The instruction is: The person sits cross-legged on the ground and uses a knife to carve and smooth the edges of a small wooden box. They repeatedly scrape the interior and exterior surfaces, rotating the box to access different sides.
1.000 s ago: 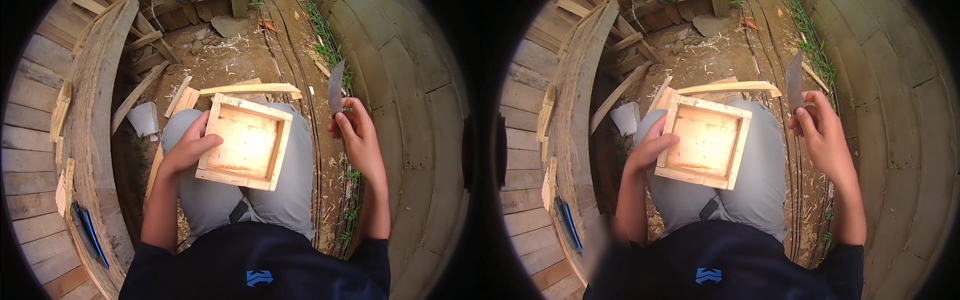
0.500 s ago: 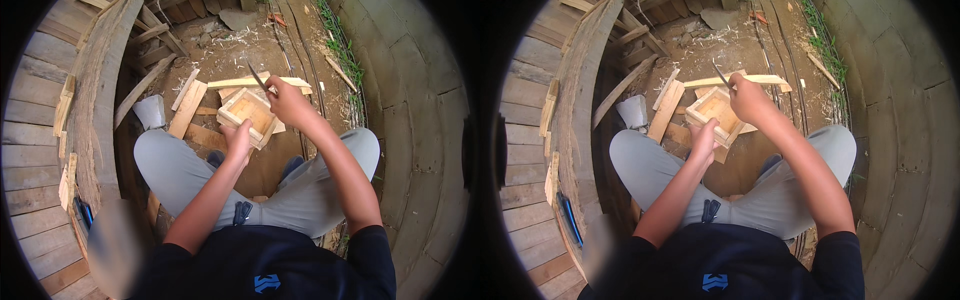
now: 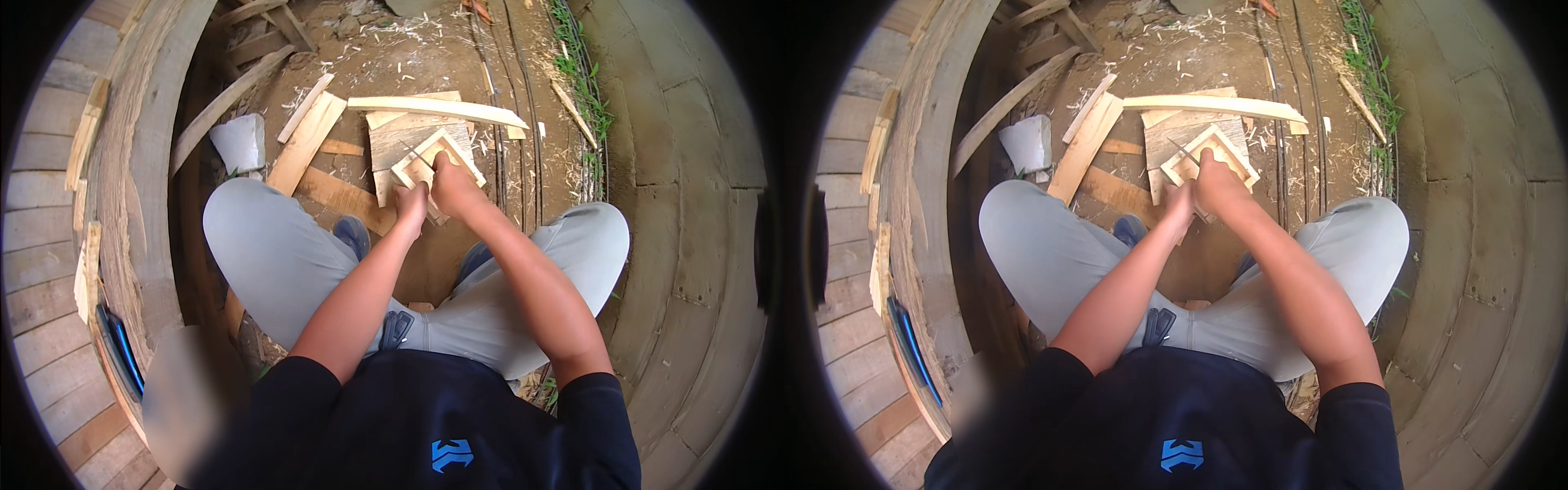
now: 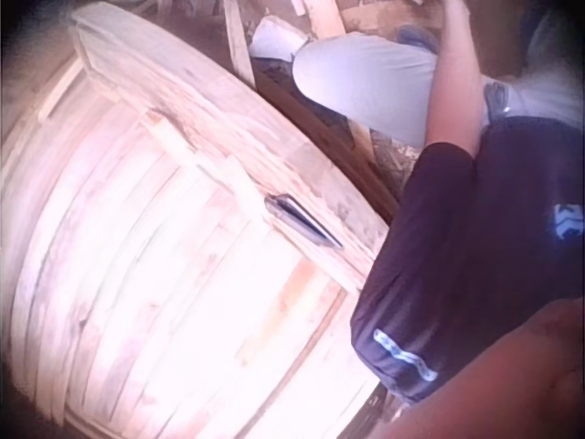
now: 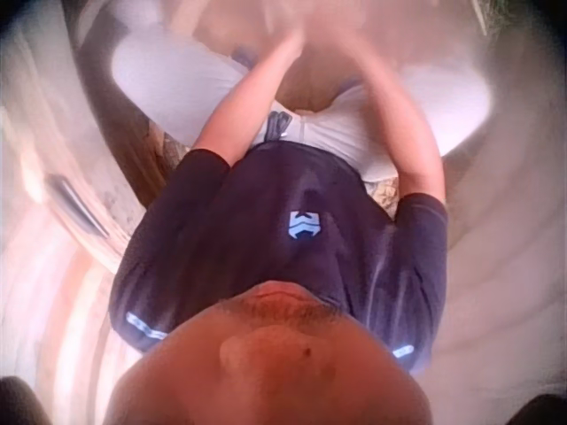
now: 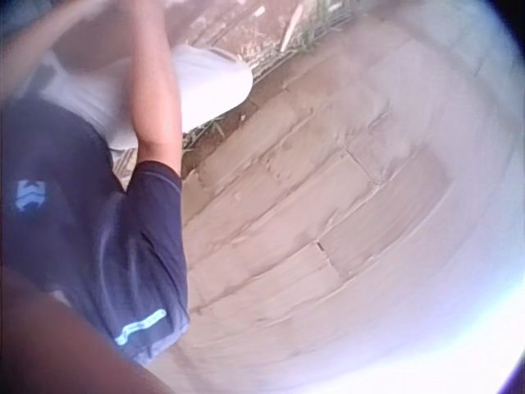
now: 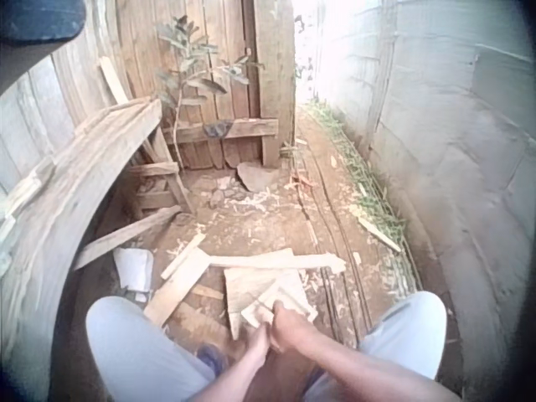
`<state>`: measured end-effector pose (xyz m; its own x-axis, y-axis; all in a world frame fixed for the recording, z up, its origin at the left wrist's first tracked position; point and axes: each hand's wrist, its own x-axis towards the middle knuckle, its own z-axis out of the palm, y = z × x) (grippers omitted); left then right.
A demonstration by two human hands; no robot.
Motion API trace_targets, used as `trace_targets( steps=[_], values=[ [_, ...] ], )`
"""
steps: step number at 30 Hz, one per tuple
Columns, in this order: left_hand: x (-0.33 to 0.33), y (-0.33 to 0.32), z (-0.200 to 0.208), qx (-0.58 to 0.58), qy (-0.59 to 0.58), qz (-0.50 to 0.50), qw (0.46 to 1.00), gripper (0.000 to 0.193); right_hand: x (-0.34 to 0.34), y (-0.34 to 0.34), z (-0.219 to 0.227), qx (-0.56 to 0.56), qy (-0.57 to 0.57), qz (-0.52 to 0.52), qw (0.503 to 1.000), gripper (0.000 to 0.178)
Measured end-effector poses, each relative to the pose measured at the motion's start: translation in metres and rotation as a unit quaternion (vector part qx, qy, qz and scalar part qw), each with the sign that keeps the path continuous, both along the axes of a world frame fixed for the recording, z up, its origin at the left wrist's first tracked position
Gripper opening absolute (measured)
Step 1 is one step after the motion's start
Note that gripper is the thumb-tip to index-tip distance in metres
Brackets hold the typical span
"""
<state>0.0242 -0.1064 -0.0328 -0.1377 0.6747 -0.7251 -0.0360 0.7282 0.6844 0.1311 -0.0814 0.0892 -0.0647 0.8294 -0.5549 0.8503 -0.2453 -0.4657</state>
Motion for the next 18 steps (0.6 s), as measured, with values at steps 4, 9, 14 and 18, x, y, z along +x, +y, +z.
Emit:
trace_targets(
  steps=[4,9,14,18],
  values=[
    [0.002,-0.017,-0.014,0.028,0.168,0.078,0.982,0.077,-0.012,-0.003,-0.007,-0.012,-0.027,0.022,0.999,0.036],
    [-0.005,-0.015,0.014,0.035,0.174,0.092,0.98,0.073,-0.009,-0.008,-0.015,-0.016,-0.055,0.028,0.998,0.03],
    [-0.015,-0.012,-0.004,0.075,0.148,0.08,0.983,0.058,-0.012,-0.015,-0.031,0.001,-0.02,0.009,1.0,0.026],
    [-0.019,-0.013,-0.019,0.099,0.139,0.127,0.977,0.042,-0.027,-0.022,-0.035,0.001,-0.007,-0.001,1.0,0.024]
  ],
)
